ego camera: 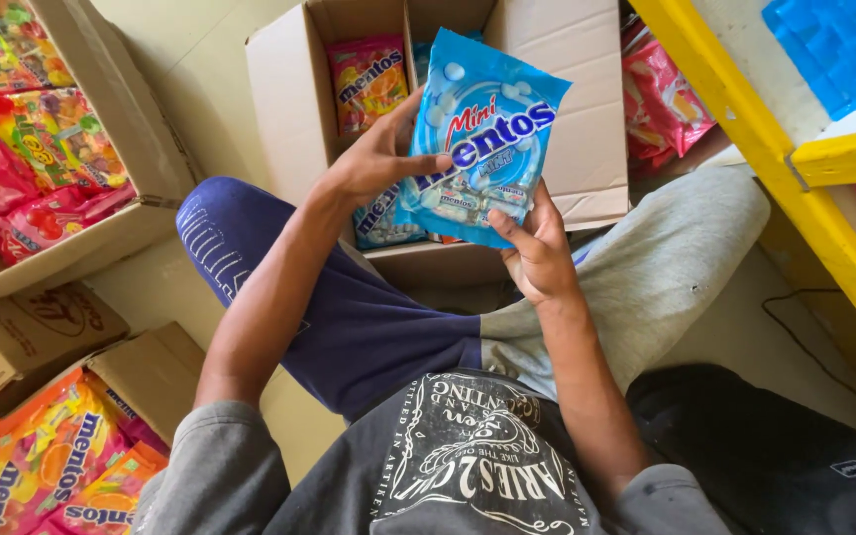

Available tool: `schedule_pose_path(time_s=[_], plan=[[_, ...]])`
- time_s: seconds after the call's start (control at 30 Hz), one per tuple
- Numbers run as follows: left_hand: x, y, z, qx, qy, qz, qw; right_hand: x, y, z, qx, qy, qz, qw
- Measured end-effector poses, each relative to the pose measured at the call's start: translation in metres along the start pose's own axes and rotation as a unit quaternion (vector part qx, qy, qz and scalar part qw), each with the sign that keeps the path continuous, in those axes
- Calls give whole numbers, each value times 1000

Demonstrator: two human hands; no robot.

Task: Organizing and stocking candy and mint packets from a cardboard box onto store shelves.

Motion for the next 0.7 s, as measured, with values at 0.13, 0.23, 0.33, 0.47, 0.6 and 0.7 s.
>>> schedule_pose_path(time_s=[0.13,0.23,0.33,0.47,0.6,0.7], plan=[[2,0,5,12,21,22,999,-2,3,4,-5,19,-7,1000],[19,-4,4,25,87,34,995,-3,7,4,-20,14,-7,1000],[34,-7,3,38,170,15,985,-1,6,7,-20,-6,-20,1000],[40,-9,2,41,233,12,972,-16,3,5,-37,37,-47,998],[39,-8,9,24,228,34,973,-31,6,7,-53,112,-50,991],[35,-7,13,12,157,53,986,-48,10,-2,-47,128,-62,989]])
Point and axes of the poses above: each hand's wrist, its own y-axis away from the middle knuckle, its own x-axis out of the palm, z = x × y, the point moved 2 cm from there along -y, towards the middle knuckle, and after that the axes turned 8 degrees about z, right-handed, at the moved point
